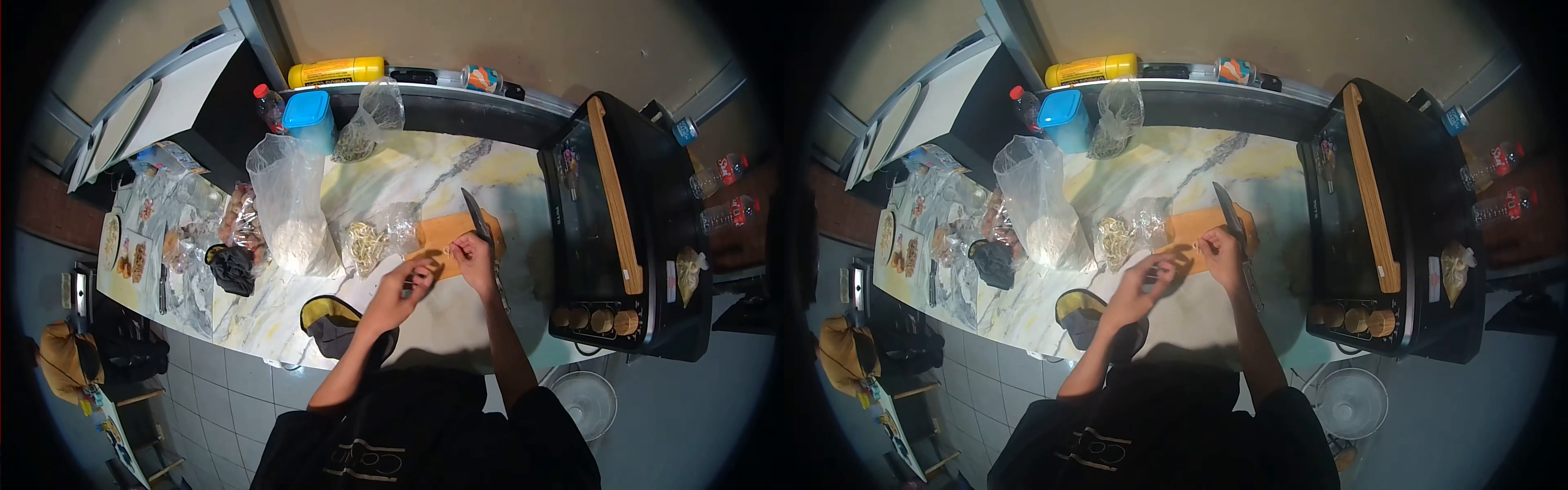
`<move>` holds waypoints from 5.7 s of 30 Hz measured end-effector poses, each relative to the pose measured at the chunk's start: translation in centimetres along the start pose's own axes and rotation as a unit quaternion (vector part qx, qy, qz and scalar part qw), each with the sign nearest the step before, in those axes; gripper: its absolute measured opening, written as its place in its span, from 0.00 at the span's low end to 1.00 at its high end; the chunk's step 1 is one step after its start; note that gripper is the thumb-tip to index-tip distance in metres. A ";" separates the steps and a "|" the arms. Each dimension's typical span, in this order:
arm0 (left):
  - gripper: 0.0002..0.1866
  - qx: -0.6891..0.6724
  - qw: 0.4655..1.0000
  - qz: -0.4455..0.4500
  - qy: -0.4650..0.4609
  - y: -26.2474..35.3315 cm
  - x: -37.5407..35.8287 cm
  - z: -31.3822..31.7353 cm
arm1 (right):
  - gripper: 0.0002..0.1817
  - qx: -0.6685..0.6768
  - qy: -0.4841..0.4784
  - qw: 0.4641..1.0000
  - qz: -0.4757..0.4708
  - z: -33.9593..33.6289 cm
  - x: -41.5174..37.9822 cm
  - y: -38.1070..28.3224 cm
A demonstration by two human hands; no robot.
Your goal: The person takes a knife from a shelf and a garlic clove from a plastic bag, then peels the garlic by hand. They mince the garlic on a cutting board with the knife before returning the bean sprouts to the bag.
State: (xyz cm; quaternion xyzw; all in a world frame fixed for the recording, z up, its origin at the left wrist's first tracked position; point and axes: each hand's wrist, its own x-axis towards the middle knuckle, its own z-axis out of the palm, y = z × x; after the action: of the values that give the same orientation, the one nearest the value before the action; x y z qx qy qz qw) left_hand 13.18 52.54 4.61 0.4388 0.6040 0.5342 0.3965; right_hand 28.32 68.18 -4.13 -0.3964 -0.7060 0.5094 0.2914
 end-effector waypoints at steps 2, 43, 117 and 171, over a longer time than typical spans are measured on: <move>0.16 0.002 1.000 0.005 -0.027 -2.0 0.7 1.7 | 0.03 -0.007 0.000 1.000 -0.003 -0.2 -0.2 -0.3; 0.11 0.331 0.938 0.085 0.066 -4.6 4.6 5.8 | 0.13 -0.343 0.125 0.930 -0.046 -5.5 -8.5 0.2; 0.06 0.268 0.947 0.157 0.084 -5.8 5.3 6.4 | 0.24 -0.220 -0.036 0.960 0.167 -0.6 -8.7 -3.1; 0.09 -0.156 0.982 -0.103 0.015 -5.3 6.7 5.3 | 0.20 -0.170 0.088 0.969 0.154 -2.5 -8.3 0.1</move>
State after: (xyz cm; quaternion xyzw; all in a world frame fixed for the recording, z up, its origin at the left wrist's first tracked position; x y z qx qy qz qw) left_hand 15.64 60.27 -1.31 0.2991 0.5610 0.5851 0.5035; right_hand 34.74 62.29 -3.53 -0.5878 -0.6840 0.3836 0.1989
